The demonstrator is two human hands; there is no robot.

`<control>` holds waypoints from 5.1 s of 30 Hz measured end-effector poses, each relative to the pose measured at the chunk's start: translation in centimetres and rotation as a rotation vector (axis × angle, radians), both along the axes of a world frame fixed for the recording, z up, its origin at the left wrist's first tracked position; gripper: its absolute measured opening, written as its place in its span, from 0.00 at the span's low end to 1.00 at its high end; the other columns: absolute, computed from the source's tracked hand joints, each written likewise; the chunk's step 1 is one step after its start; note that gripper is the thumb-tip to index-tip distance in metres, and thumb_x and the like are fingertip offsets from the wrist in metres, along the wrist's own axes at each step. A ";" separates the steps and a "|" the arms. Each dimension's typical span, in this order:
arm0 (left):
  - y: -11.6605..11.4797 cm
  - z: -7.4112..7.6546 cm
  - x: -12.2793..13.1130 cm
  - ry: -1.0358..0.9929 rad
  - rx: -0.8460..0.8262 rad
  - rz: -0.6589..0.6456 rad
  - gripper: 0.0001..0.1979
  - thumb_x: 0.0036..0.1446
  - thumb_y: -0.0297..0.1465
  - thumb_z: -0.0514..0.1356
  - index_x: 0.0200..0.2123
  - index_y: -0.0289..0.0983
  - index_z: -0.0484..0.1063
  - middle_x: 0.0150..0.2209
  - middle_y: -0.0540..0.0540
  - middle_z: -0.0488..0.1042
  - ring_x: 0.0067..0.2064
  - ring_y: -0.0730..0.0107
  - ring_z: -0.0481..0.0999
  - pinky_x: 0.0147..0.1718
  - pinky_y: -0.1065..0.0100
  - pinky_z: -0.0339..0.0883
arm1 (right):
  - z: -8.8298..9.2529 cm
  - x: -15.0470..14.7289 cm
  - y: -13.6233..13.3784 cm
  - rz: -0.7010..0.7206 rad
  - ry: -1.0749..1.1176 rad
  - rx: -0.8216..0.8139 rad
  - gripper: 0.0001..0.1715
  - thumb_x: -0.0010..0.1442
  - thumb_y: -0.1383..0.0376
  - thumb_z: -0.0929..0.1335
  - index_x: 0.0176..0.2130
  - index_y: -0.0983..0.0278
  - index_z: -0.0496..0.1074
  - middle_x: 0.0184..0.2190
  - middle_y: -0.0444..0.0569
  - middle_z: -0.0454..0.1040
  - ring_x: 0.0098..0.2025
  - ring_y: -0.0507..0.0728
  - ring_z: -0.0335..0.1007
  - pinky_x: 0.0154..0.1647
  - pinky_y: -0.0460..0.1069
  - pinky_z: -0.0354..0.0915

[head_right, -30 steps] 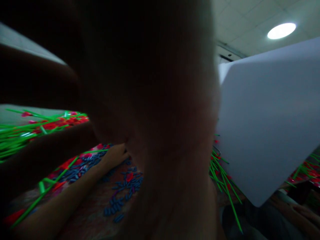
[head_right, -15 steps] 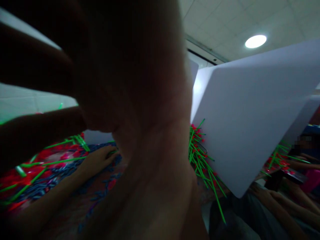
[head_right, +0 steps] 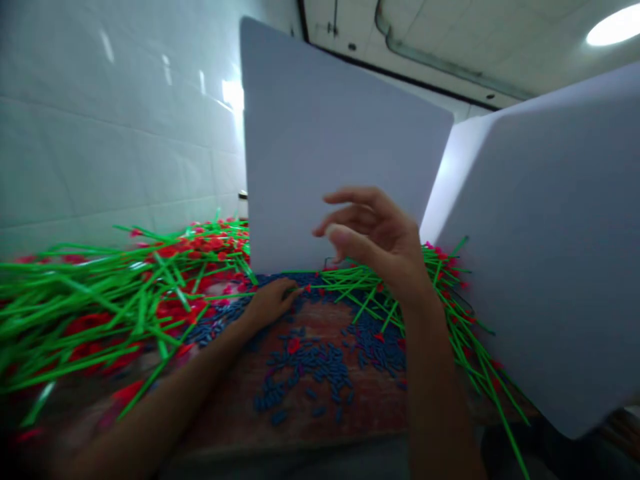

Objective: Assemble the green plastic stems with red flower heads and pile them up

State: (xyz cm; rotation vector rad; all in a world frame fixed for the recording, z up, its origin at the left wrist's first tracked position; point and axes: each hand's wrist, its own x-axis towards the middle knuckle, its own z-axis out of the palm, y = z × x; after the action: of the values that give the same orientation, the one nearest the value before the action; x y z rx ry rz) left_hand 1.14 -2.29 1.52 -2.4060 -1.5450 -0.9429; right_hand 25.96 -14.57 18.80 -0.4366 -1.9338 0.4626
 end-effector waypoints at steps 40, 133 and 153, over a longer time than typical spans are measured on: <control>-0.6 0.6 1.1 0.148 -0.012 -0.214 0.15 0.62 0.37 0.50 0.42 0.38 0.74 0.39 0.45 0.72 0.43 0.66 0.70 0.44 0.68 0.62 | -19.5 -3.3 13.9 -0.247 -0.125 -0.259 0.18 0.52 0.60 0.71 0.43 0.65 0.74 0.37 0.52 0.77 0.37 0.56 0.73 0.36 0.49 0.68; -3.0 1.9 3.5 0.170 0.098 -0.106 0.18 0.66 0.36 0.42 0.34 0.37 0.68 0.34 0.48 0.72 0.38 0.69 0.66 0.40 0.66 0.52 | -17.9 -2.8 12.1 0.257 0.309 -0.884 0.19 0.43 0.57 0.76 0.33 0.68 0.78 0.29 0.50 0.77 0.29 0.51 0.71 0.35 0.47 0.66; -3.0 1.5 3.8 0.241 -0.020 -0.083 0.13 0.64 0.33 0.46 0.38 0.39 0.69 0.38 0.46 0.73 0.42 0.66 0.66 0.43 0.63 0.52 | -19.5 -2.8 13.4 0.236 0.220 -0.762 0.21 0.44 0.52 0.75 0.30 0.67 0.77 0.23 0.48 0.75 0.23 0.50 0.67 0.29 0.47 0.63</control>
State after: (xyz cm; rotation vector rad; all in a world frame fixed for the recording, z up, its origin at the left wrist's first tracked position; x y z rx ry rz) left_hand 4.96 -5.27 2.97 -2.5060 -1.3856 -0.6237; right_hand 23.11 -1.19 -0.73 -0.6059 -1.5471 1.3579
